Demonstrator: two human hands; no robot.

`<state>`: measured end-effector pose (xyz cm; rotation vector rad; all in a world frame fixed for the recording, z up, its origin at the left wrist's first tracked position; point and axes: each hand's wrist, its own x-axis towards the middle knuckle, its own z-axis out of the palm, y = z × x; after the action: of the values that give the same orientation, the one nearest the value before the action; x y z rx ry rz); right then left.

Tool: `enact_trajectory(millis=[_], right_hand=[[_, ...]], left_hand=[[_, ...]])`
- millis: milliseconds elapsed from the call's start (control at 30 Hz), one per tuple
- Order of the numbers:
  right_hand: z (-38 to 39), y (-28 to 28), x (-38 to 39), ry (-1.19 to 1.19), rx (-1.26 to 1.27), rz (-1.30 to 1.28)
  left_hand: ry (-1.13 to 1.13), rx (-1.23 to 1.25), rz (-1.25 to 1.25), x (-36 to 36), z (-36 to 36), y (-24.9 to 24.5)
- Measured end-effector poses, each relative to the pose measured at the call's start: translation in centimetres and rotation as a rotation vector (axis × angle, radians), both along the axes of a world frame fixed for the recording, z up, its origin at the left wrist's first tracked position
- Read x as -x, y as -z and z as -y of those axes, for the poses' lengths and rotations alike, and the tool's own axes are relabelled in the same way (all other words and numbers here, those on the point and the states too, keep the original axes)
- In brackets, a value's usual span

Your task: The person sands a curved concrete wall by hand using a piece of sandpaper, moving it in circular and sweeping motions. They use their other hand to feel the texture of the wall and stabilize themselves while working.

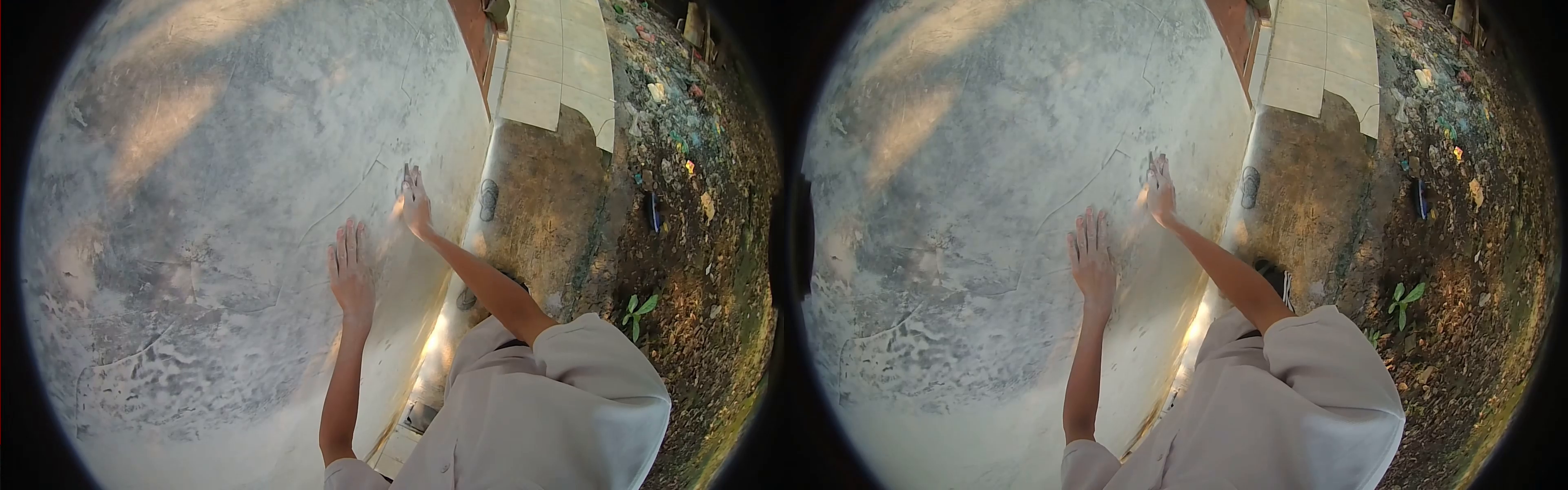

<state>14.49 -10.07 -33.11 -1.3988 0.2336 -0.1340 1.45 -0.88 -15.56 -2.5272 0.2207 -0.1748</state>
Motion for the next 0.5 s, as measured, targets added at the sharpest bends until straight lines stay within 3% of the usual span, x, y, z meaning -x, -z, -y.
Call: enact_trajectory(millis=[100, 200, 267, 367, 500], right_hand=[[0.9, 0.3, -1.7, 0.038, -0.117, -0.076], [-0.4, -3.4, 0.8, 0.023, -0.102, -0.235], [-1.9, -5.9, 4.8, 0.014, 0.023, 0.009], [-3.0, -7.1, 8.6, -0.099, 0.032, 0.14], [-1.8, -6.6, 2.9, 0.074, 0.102, 0.085]], left_hand=[[0.016, 0.092, 0.021, 0.0, 0.0, 0.1], [-0.012, 0.029, 0.005, 0.1, 0.3, -0.2], [0.014, 0.086, 0.029, 0.0, -0.2, 0.4], [0.054, 0.174, 0.055, 0.2, -0.3, 0.6], [0.045, 0.168, 0.029, 0.0, 0.1, -0.1]])
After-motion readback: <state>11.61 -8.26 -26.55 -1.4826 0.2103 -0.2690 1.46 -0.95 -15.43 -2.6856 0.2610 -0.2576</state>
